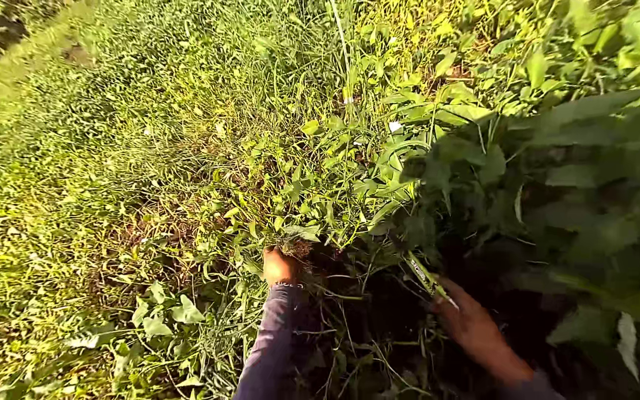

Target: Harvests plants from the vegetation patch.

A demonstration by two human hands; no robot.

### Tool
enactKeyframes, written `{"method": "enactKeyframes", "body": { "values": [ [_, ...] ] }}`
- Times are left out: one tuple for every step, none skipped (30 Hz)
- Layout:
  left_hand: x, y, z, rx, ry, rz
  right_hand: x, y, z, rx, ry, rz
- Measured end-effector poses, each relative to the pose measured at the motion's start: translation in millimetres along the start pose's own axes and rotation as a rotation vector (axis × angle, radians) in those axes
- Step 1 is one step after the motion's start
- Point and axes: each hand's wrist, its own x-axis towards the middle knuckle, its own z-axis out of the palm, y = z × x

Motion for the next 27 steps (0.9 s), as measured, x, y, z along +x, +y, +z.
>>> {"method": "enactKeyframes", "body": {
  "values": [
    [9.5, -10.8, -12.3, -0.060, 0.036, -0.083, -1.3, 1.1, -0.9, 0.008, 0.000, 0.003],
    [19.4, -24.3, -24.5, -0.100, 0.082, -0.168, -2.1, 1.6, -1.3, 0.012, 0.000, 0.010],
    [28.6, -39.4, -36.8, -0.138, 0.144, -0.253, -2.3, 1.7, -1.2, 0.015, -0.002, 0.017],
    [37.4, -56.2, -48.7, -0.186, 0.223, -0.324, -2.1, 2.1, -0.4, 0.017, -0.005, 0.021],
    [44.5, -70.9, -60.3, -0.238, 0.317, -0.375, -1.7, 2.8, 0.7, 0.014, -0.004, 0.022],
    [47.7, -78.9, -73.1, -0.296, 0.415, -0.401, -1.0, 3.7, 1.7, 0.014, -0.004, 0.022],
    [48.4, -81.7, -87.1, -0.360, 0.498, -0.395, -0.5, 4.3, 2.9, 0.013, 0.000, 0.021],
    [46.7, -80.4, -100.8, -0.418, 0.558, -0.356, -0.8, 3.9, 3.7, 0.015, 0.000, 0.025],
    [42.2, -74.4, -113.1, -0.467, 0.588, -0.275, -1.0, 3.7, 4.0, 0.010, -0.006, 0.028],
    [35.6, -63.5, -123.3, -0.504, 0.588, -0.148, -0.8, 4.0, 4.3, 0.001, -0.009, 0.026],
    [29.8, -50.7, -129.3, -0.505, 0.558, 0.003, -0.4, 4.3, 4.8, -0.001, -0.010, 0.026],
    [24.5, -36.8, -131.3, -0.456, 0.488, 0.153, 0.1, 3.7, 4.9, -0.003, -0.014, 0.029],
    [19.7, -21.5, -128.8, -0.373, 0.383, 0.289, 1.6, 3.5, 5.2, -0.001, -0.020, 0.026],
    [16.7, -5.8, -120.5, -0.273, 0.262, 0.418, 3.4, 3.3, 5.9, 0.000, -0.021, 0.022],
    [13.0, 12.9, -106.9, -0.155, 0.155, 0.529, 4.7, 2.6, 6.6, 0.001, -0.024, 0.022],
    [8.7, 33.5, -89.9, -0.023, 0.036, 0.587, 5.8, 0.7, 6.9, -0.002, -0.028, 0.025],
    [5.1, 51.5, -68.6, 0.115, -0.087, 0.602, 7.0, -0.5, 7.1, -0.008, -0.027, 0.027],
    [1.6, 65.6, -46.3, 0.249, -0.229, 0.554, 7.4, -1.4, 6.5, -0.013, -0.032, 0.036],
    [-1.0, 73.5, -23.5, 0.349, -0.347, 0.471, 7.0, -1.3, 5.4, -0.015, -0.034, 0.044],
    [-4.2, 75.1, -2.8, 0.409, -0.426, 0.349, 5.9, -0.2, 3.7, -0.021, -0.038, 0.046],
    [-6.5, 69.3, 16.3, 0.428, -0.446, 0.233, 4.0, 0.5, 1.4, -0.025, -0.042, 0.043],
    [-6.9, 59.0, 33.2, 0.422, -0.440, 0.132, 1.0, -1.0, -1.9, -0.035, -0.044, 0.042],
    [-6.3, 49.9, 44.4, 0.431, -0.438, 0.057, -2.1, -3.5, -4.7, -0.042, -0.046, 0.052],
    [-5.2, 40.7, 51.7, 0.445, -0.434, 0.020, -4.7, -5.2, -6.0, -0.047, -0.044, 0.063],
    [-4.9, 33.1, 55.5, 0.444, -0.425, 0.006, -5.4, -3.9, -5.4, -0.050, -0.039, 0.065],
    [-6.1, 28.5, 56.6, 0.428, -0.408, -0.001, -4.7, -1.9, -4.1, -0.051, -0.040, 0.062],
    [-7.2, 25.5, 57.0, 0.417, -0.397, -0.009, -3.6, -0.3, -1.8, -0.045, -0.042, 0.055]
  ]
}}
